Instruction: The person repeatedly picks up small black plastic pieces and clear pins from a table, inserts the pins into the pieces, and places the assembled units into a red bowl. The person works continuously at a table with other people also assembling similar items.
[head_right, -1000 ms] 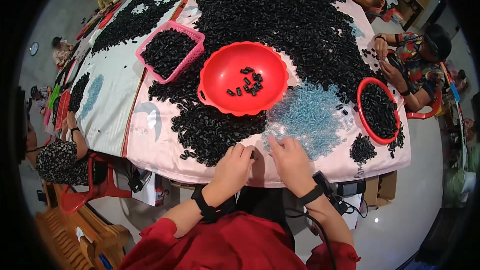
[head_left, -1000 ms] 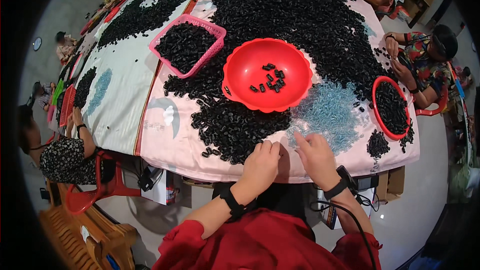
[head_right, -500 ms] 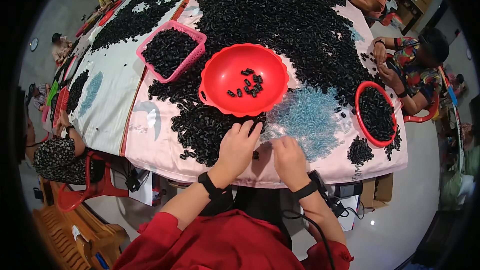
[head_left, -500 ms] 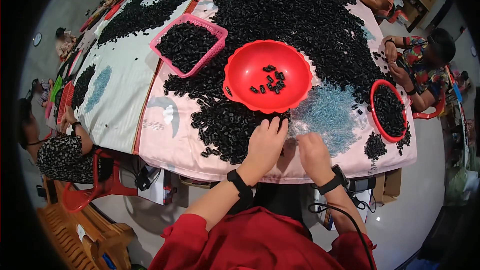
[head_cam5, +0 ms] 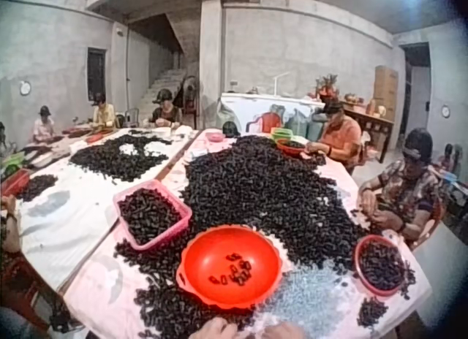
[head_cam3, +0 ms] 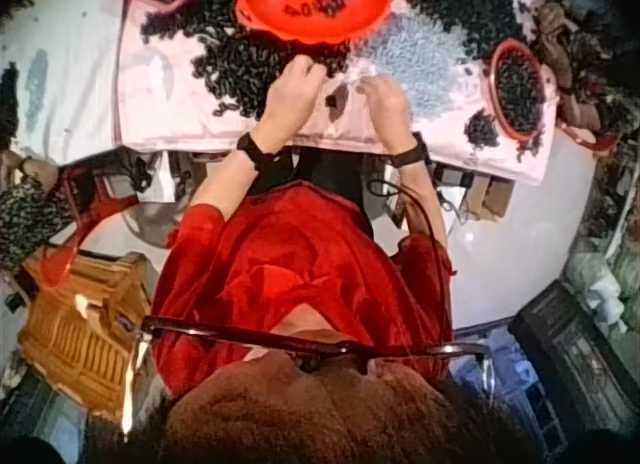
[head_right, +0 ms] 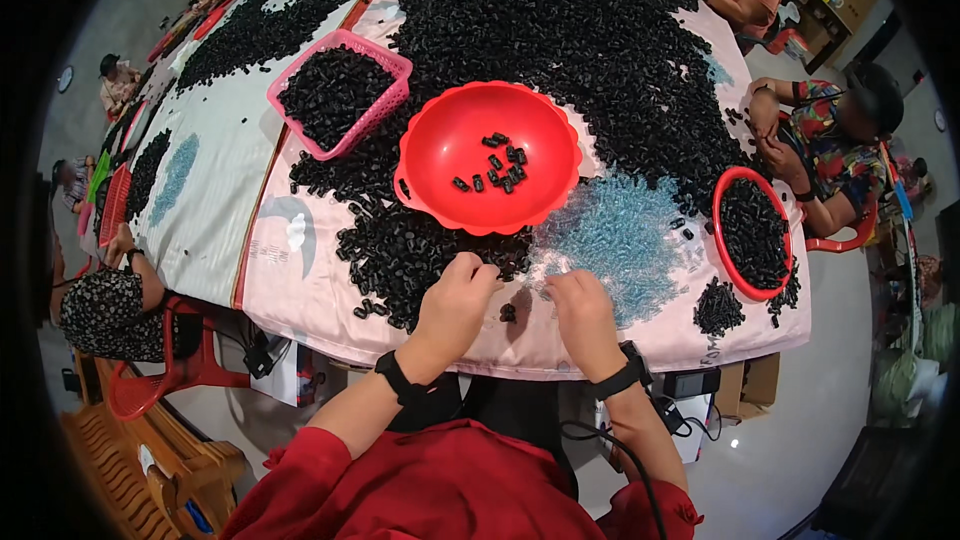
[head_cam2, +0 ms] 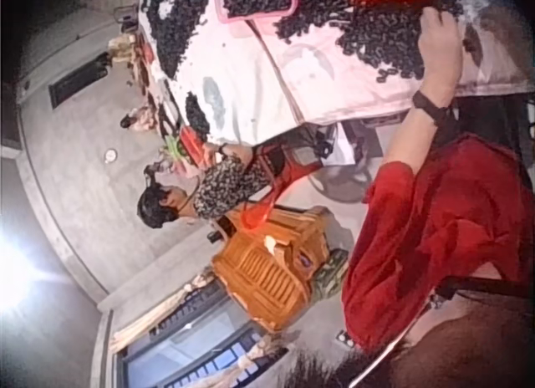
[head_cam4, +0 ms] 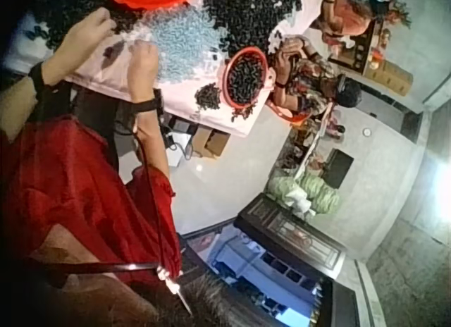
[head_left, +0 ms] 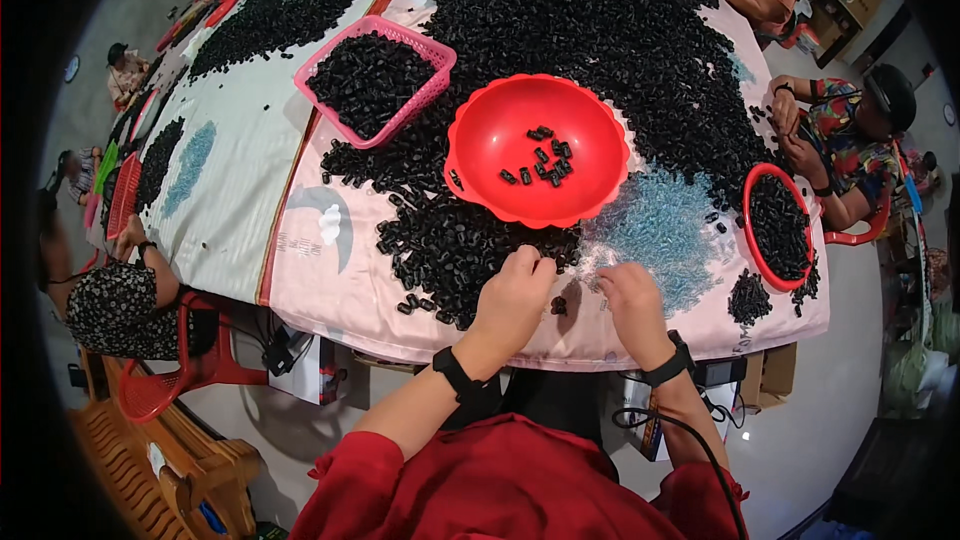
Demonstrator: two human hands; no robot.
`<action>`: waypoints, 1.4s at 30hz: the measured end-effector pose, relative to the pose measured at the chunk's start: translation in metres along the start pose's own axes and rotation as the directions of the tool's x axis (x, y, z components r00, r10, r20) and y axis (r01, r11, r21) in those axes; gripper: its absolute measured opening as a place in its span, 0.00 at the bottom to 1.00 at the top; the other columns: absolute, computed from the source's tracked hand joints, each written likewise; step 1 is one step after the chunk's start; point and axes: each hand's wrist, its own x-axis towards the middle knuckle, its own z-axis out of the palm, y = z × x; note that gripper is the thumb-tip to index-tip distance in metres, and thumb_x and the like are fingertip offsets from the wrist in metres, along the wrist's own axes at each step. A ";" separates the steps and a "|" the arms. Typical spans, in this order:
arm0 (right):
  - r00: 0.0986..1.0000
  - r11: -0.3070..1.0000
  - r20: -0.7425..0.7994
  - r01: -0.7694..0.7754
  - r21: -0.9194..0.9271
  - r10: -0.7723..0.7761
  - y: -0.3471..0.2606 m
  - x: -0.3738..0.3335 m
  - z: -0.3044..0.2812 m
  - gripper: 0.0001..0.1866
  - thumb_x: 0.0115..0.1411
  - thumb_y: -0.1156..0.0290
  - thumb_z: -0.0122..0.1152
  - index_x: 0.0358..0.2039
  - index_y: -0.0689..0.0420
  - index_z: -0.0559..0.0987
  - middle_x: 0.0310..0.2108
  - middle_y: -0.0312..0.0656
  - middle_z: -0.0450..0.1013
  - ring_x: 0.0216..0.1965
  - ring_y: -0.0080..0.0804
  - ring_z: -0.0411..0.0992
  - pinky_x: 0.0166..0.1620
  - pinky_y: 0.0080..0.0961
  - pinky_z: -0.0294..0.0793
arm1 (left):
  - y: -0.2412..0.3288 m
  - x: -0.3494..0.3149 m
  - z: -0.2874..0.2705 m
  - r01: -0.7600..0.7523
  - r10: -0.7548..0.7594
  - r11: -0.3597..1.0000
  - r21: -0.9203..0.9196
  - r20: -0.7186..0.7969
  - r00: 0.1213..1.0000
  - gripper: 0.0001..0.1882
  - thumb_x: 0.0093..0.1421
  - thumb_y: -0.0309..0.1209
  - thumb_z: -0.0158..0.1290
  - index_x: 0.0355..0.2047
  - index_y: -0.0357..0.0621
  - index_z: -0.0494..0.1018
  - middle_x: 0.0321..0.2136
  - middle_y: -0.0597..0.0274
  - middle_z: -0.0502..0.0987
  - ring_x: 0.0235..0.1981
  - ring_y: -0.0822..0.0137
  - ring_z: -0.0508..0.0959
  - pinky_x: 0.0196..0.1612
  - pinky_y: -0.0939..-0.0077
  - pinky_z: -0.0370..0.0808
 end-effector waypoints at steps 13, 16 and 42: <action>0.722 0.507 0.461 -0.691 0.516 0.515 -0.047 -0.010 -0.028 0.09 0.75 0.71 0.59 0.49 0.61 0.83 0.36 0.36 0.81 0.35 0.18 0.77 0.36 0.17 0.74 | -0.008 -0.064 -0.025 0.805 -0.073 -0.247 -0.540 0.838 0.541 0.16 0.74 0.37 0.58 0.52 0.38 0.80 0.40 0.64 0.82 0.36 0.71 0.86 0.42 0.78 0.85; 0.762 0.540 0.488 -0.646 0.539 0.426 -0.064 -0.020 -0.024 0.09 0.75 0.72 0.59 0.49 0.62 0.83 0.37 0.36 0.80 0.39 0.19 0.77 0.40 0.19 0.76 | -0.005 -0.071 -0.023 0.749 -0.075 -0.326 -0.577 0.805 0.588 0.16 0.75 0.38 0.56 0.52 0.37 0.79 0.42 0.62 0.82 0.40 0.71 0.85 0.44 0.77 0.85; 0.940 0.852 0.260 -0.316 0.418 0.221 -0.100 -0.027 -0.016 0.05 0.66 0.77 0.67 0.42 0.58 0.86 0.37 0.40 0.80 0.37 0.32 0.78 0.45 0.29 0.76 | -0.002 -0.084 -0.028 0.637 -0.116 -0.399 -0.660 0.725 0.679 0.17 0.74 0.33 0.56 0.58 0.39 0.74 0.50 0.53 0.83 0.50 0.61 0.86 0.50 0.73 0.86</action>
